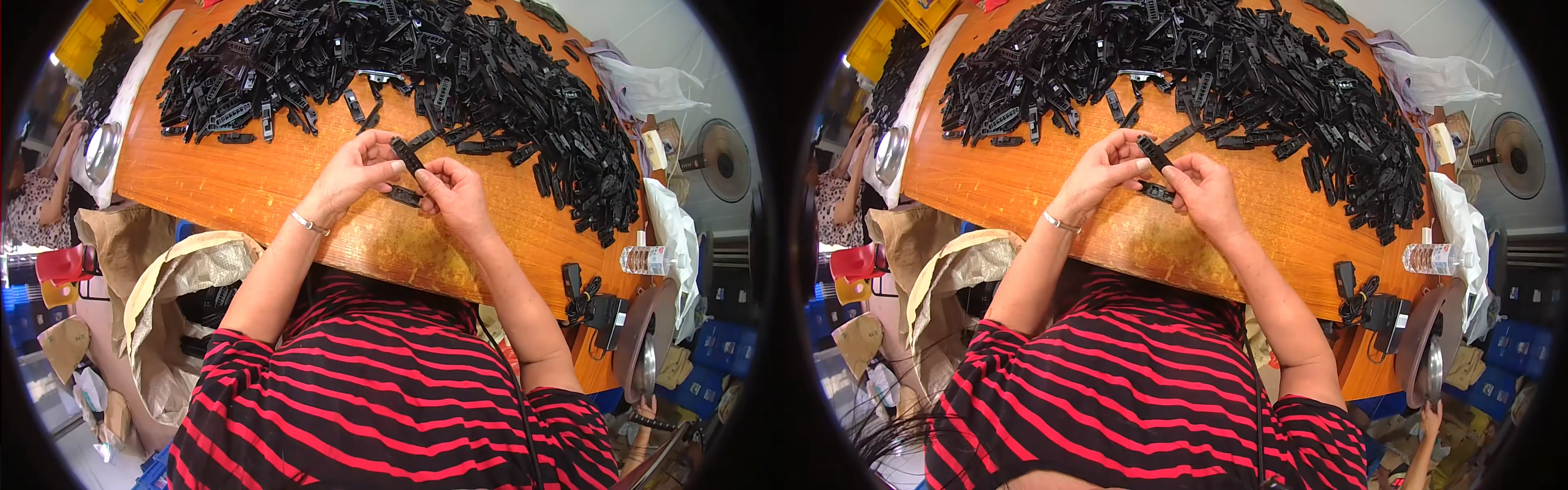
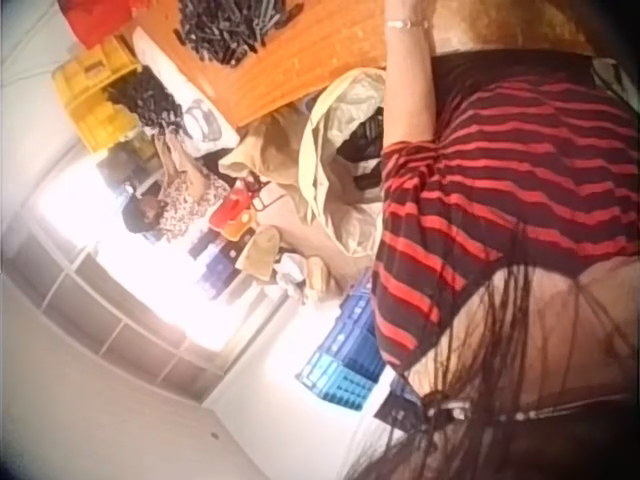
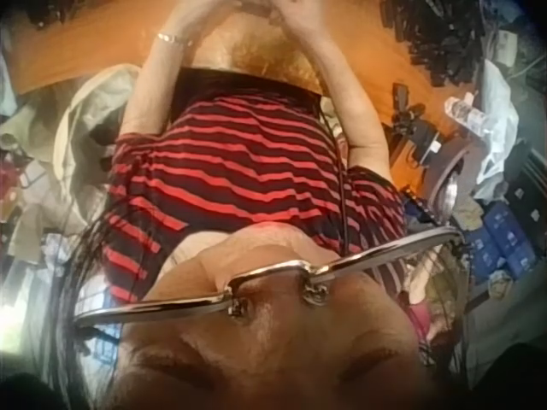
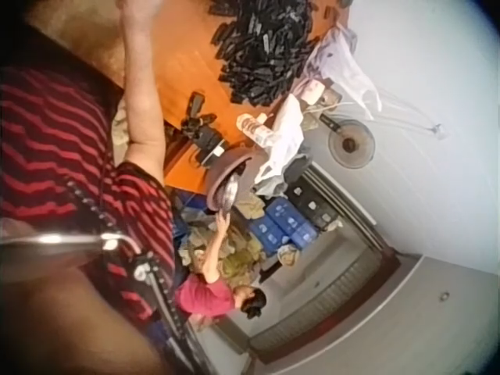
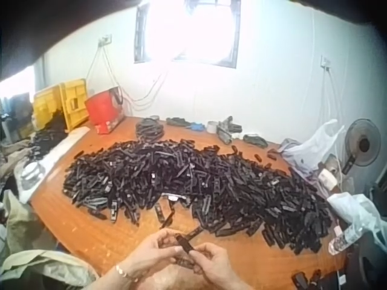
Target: Assembling small black plastic components by snapping them together at a workbench.
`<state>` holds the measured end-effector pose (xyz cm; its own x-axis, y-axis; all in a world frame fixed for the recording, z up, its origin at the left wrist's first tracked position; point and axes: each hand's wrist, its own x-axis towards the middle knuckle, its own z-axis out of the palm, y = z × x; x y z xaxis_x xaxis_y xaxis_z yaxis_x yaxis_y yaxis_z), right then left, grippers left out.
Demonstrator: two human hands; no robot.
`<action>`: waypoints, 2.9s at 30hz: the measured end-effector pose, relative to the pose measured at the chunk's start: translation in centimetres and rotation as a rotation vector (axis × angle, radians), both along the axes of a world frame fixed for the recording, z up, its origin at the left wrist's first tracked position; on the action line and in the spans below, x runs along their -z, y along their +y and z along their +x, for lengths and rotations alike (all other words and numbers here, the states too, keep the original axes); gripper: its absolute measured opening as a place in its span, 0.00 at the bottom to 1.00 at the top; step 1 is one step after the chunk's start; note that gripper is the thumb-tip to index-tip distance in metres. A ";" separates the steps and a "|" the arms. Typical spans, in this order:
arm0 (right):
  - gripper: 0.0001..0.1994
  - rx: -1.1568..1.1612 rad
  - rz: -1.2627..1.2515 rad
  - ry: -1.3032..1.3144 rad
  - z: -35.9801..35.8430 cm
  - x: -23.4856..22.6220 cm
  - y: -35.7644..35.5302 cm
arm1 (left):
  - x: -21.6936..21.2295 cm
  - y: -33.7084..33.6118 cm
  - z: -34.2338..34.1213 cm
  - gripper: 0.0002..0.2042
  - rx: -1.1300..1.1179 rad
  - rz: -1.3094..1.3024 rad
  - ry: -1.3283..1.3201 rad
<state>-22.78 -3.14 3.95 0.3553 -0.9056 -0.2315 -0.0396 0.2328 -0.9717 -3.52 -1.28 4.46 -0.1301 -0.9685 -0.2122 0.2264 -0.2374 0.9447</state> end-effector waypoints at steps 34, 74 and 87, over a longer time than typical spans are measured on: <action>0.07 -0.111 -0.290 0.399 -2.1 1.8 2.6 | 2.3 2.7 0.7 0.05 0.157 -0.094 -0.489; 0.14 -0.555 0.277 0.711 0.2 -1.5 -5.0 | 2.4 -0.5 1.2 0.09 0.240 0.047 -0.645; 0.18 -0.568 0.393 0.827 1.1 -3.7 -5.7 | 1.7 -2.3 1.1 0.10 0.276 0.043 -0.729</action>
<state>-21.65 -8.86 7.63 0.3008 -0.4672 -0.8314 -0.8504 0.2631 -0.4555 -2.41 -3.55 2.78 -0.1790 -0.9104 -0.3730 -0.5204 -0.2342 0.8212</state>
